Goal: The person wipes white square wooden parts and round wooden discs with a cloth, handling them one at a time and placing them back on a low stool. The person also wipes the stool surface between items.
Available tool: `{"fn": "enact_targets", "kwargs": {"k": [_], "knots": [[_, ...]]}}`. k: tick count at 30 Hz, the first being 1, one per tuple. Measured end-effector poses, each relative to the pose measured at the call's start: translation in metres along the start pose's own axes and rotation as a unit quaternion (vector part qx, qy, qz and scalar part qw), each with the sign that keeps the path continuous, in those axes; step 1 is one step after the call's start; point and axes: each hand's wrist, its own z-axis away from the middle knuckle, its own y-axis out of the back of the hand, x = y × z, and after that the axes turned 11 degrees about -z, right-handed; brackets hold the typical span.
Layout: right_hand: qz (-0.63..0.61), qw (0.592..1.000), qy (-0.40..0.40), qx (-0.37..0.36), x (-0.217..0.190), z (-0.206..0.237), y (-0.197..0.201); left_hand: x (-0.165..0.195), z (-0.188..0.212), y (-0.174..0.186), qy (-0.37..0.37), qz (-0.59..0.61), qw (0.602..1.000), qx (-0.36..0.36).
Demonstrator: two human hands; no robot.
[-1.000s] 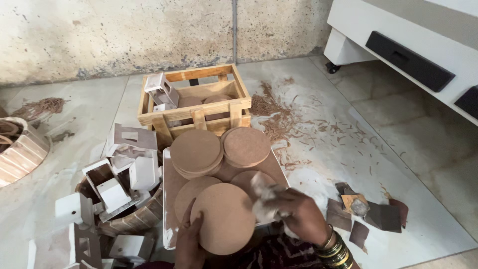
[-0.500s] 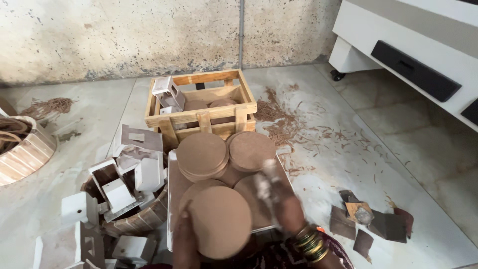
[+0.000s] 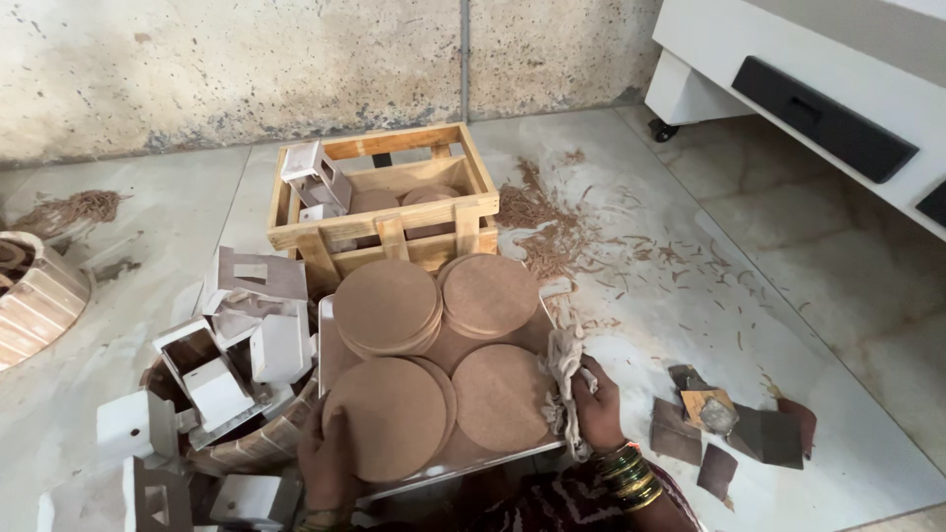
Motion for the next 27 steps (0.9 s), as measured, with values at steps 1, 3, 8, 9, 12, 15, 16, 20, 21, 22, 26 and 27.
{"fn": "enact_targets", "kwargs": {"k": [1, 3, 8, 9, 12, 15, 16, 20, 21, 22, 26, 27], "knots": [[-0.023, 1.0, -0.02, 0.008, 0.001, -0.001, 0.0, -0.004, -0.002, -0.001, -0.013, -0.026, 1.0, 0.005], [0.034, 0.998, 0.046, -0.012, 0.002, -0.001, 0.002, -0.01, -0.006, -0.006, -0.061, -0.13, 0.989, 0.037], [0.004, 1.0, -0.003, 0.002, 0.01, 0.0, 0.004, -0.007, -0.004, -0.014, -0.169, -0.167, 0.97, 0.045], [-0.006, 1.0, -0.007, 0.002, 0.011, 0.0, 0.005, -0.001, 0.0, -0.014, -0.215, -0.229, 0.947, 0.064], [-0.008, 1.0, -0.004, -0.004, 0.013, 0.001, 0.008, 0.026, 0.023, -0.022, -0.306, -0.392, 0.867, 0.038], [0.005, 1.0, -0.001, -0.004, 0.014, 0.002, 0.01, 0.047, 0.05, -0.041, -0.285, -0.523, 0.791, -0.138], [0.01, 1.0, -0.001, -0.004, 0.015, 0.002, 0.01, 0.051, 0.054, -0.043, -0.271, -0.562, 0.757, -0.194], [0.015, 1.0, 0.016, -0.014, 0.019, 0.003, 0.013, 0.047, 0.056, -0.053, -0.322, -0.571, 0.737, -0.166], [0.007, 1.0, 0.009, -0.012, 0.02, 0.003, 0.014, 0.044, 0.054, -0.053, -0.331, -0.571, 0.734, -0.162], [-0.002, 1.0, 0.0, -0.01, 0.021, 0.004, 0.015, 0.039, 0.052, -0.052, -0.339, -0.571, 0.731, -0.157], [-0.008, 1.0, -0.003, -0.012, 0.026, 0.004, 0.016, 0.029, 0.043, -0.053, -0.333, -0.586, 0.72, -0.162], [-0.01, 1.0, 0.002, -0.016, 0.027, 0.004, 0.016, 0.029, 0.042, -0.053, -0.338, -0.583, 0.722, -0.159]]}}
